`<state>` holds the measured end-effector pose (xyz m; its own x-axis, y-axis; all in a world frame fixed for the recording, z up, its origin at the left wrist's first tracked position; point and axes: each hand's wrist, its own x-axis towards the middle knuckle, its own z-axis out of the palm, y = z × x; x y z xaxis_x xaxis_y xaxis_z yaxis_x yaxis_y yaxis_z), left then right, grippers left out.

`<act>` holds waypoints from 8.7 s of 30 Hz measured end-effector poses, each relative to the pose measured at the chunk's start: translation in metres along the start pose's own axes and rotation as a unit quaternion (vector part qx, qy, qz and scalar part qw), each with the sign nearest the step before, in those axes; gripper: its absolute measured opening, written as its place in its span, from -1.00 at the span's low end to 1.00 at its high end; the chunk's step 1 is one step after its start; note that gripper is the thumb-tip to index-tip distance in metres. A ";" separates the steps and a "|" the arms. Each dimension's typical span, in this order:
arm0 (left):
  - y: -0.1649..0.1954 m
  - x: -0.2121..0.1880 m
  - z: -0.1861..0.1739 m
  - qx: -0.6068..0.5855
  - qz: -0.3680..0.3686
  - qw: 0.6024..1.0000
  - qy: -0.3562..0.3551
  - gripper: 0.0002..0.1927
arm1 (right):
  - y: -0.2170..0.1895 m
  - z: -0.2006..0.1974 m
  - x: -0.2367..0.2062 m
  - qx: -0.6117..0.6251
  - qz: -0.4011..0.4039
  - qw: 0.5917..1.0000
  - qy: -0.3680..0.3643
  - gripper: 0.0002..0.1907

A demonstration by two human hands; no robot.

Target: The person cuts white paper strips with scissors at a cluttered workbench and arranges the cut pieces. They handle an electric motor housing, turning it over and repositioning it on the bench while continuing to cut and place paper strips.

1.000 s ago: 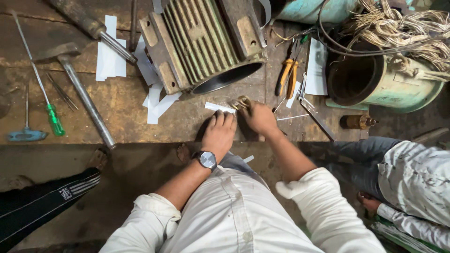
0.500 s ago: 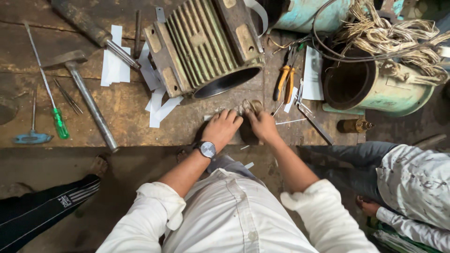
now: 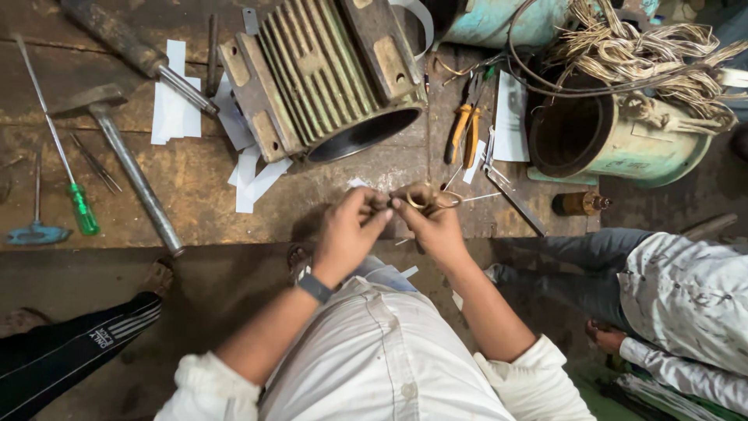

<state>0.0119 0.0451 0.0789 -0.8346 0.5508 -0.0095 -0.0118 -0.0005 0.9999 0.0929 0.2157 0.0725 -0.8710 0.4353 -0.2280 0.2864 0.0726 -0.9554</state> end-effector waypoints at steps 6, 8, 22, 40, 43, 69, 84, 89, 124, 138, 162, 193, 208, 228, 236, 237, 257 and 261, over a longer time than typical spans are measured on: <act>-0.031 0.012 -0.010 0.093 0.029 0.995 -0.011 -0.81 | 0.024 0.012 0.011 -0.016 0.052 0.998 0.005 -0.77; -0.031 0.000 -0.013 0.086 0.064 0.992 -0.063 -0.83 | 0.025 0.011 0.012 0.034 0.174 0.984 -0.010 -0.74; 0.006 -0.010 -0.025 0.018 0.085 0.990 -0.111 -0.79 | -0.031 0.015 -0.005 0.038 -0.003 0.998 -0.057 -0.75; -0.038 0.063 0.024 0.557 0.247 0.793 -0.023 -0.85 | -0.008 0.010 0.001 -0.015 0.116 0.985 0.131 -0.69; -0.069 0.067 0.048 0.684 0.267 0.677 -0.045 -0.83 | 0.005 0.006 0.019 -0.258 -0.026 0.952 0.162 -0.66; -0.078 0.031 0.020 0.586 0.326 0.736 -0.092 -0.78 | 0.024 -0.019 0.064 -0.425 -0.103 0.899 0.011 -0.69; -0.026 0.035 0.007 -0.064 -0.150 0.987 0.009 -0.86 | -0.023 0.007 0.005 -0.341 -0.306 0.887 0.054 -0.58; -0.035 0.039 -0.016 -0.085 -0.149 0.985 0.003 -0.89 | -0.019 0.025 0.008 -0.345 -0.337 0.874 0.056 -0.58; -0.058 0.026 -0.179 0.111 -0.233 0.958 -0.128 -0.69 | 0.018 0.110 0.124 -0.119 -0.104 0.945 0.285 -0.58; -0.070 0.031 -0.185 0.087 -0.246 0.955 -0.138 -0.72 | 0.012 0.111 0.106 -0.201 -0.170 0.928 0.263 -0.77; -0.054 0.030 -0.186 0.141 -0.255 0.943 -0.162 -0.72 | 0.025 0.116 0.114 -0.237 -0.166 0.918 0.272 -0.72; -0.068 0.020 -0.194 0.135 -0.251 0.954 -0.091 -0.72 | 0.041 0.149 0.089 0.184 -0.025 0.964 0.190 -0.41; -0.086 -0.004 -0.118 0.629 0.089 0.772 0.016 -0.40 | 0.034 0.072 0.038 -0.169 -0.158 0.971 -0.053 -0.81; 0.047 -0.036 -0.015 0.127 -0.110 0.980 0.109 -0.76 | -0.051 0.007 0.017 -0.059 -0.111 0.967 -0.222 -0.84; 0.062 -0.038 -0.003 0.188 0.055 0.971 0.135 -0.86 | -0.085 -0.009 -0.013 -0.128 -0.226 0.951 -0.169 -0.84; 0.061 -0.040 -0.002 0.183 0.063 0.972 0.130 -0.86 | -0.085 -0.010 -0.016 -0.144 -0.239 0.947 -0.159 -0.83; 0.060 -0.047 -0.026 -0.029 -0.115 0.992 -0.031 -0.80 | -0.072 0.005 -0.061 -0.182 -0.243 0.951 -0.055 -0.87; 0.073 -0.055 -0.033 0.109 0.072 0.991 -0.001 -0.81 | -0.077 0.015 -0.064 -0.014 -0.042 0.993 -0.113 -0.88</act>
<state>0.0391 -0.0124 0.1522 -0.8182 0.5590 0.1342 0.2272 0.1000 0.9687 0.1203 0.1694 0.1580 -0.9588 0.2136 -0.1871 0.2172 0.1272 -0.9678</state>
